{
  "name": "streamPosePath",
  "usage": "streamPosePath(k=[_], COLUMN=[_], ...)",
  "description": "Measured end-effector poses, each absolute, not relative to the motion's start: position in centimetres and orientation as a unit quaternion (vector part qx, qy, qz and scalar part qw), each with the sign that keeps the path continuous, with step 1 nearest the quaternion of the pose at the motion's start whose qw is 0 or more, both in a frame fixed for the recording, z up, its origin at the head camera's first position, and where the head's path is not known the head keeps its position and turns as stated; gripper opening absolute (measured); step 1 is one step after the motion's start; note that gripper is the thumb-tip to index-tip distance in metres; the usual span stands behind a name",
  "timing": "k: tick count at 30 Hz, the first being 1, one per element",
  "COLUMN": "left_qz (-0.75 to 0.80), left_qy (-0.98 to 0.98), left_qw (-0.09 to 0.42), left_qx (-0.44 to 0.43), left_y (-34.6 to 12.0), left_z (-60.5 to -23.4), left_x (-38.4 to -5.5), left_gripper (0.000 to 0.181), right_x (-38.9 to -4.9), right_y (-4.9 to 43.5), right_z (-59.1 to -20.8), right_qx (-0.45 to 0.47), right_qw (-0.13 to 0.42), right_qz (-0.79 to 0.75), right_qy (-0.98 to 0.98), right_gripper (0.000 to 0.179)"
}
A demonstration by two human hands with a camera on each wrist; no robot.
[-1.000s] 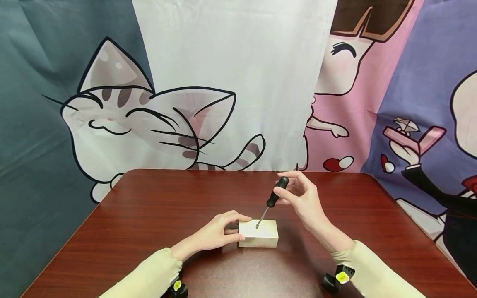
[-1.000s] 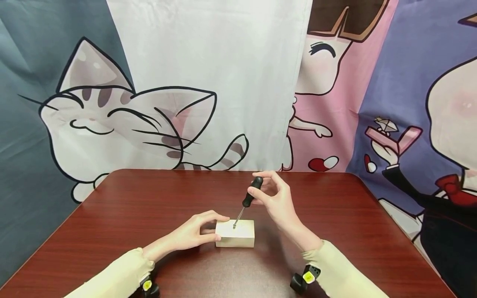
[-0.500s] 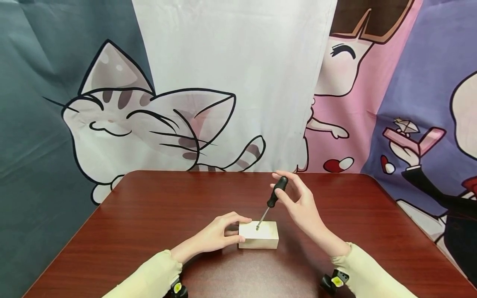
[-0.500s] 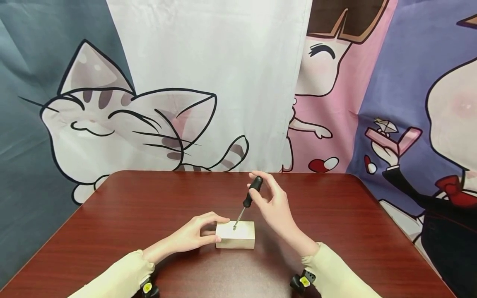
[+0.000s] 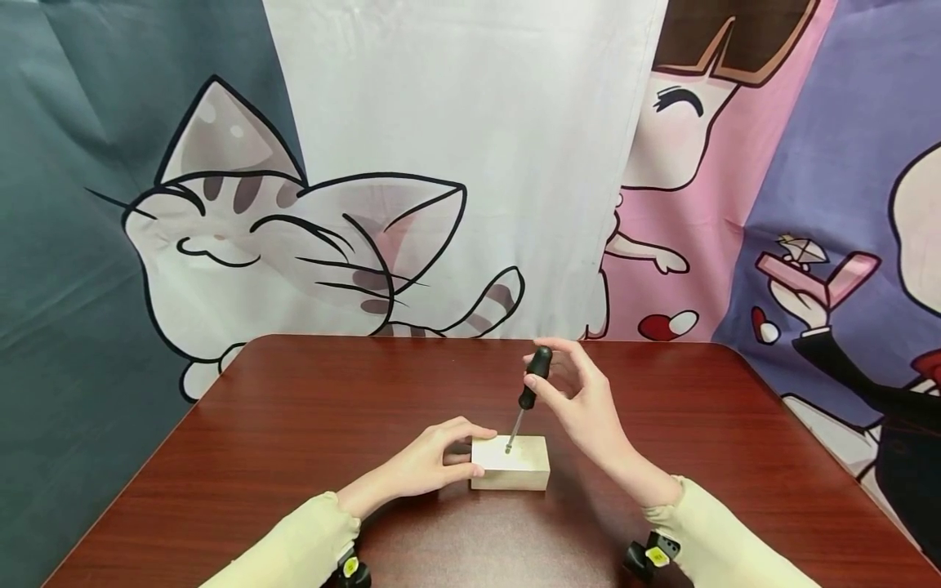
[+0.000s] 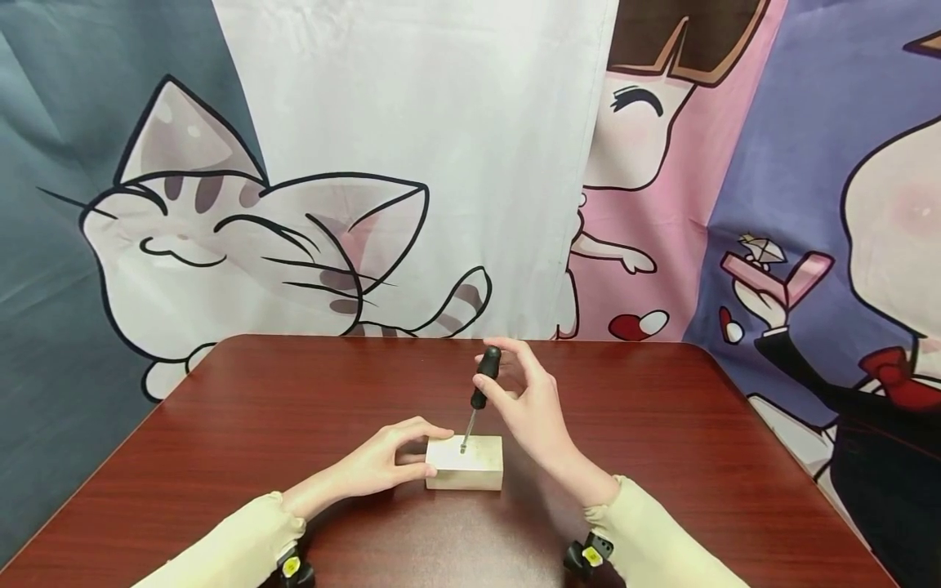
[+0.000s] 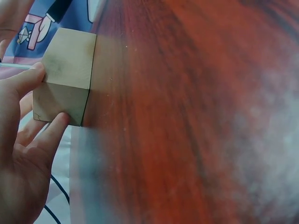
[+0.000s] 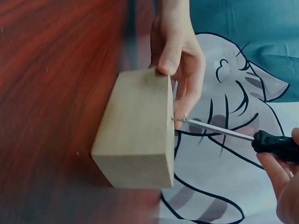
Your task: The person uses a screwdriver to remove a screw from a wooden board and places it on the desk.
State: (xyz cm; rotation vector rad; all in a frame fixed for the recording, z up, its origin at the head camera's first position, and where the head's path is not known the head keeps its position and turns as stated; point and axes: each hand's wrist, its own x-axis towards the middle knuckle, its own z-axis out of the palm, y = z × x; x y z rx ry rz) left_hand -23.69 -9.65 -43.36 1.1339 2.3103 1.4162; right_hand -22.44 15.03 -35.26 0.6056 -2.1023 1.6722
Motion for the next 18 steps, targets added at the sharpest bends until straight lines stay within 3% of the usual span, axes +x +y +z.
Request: streamPosePath(k=[7, 18], left_qz=[0.483, 0.480], left_qy=[0.781, 0.782], left_qw=[0.107, 0.111], left_qx=[0.382, 0.381], left_y=[-9.64, -9.66], left_z=[-43.23, -43.10], left_x=[-23.57, -23.70], left_gripper=[0.047, 0.047], right_x=[-22.10, -22.07], right_y=[14.67, 15.01], right_z=[-35.03, -34.60], right_qx=[0.173, 0.196], right_qw=[0.238, 0.203], right_qz=[0.520, 0.566], right_qy=[-0.802, -0.775], right_gripper=[0.047, 0.043])
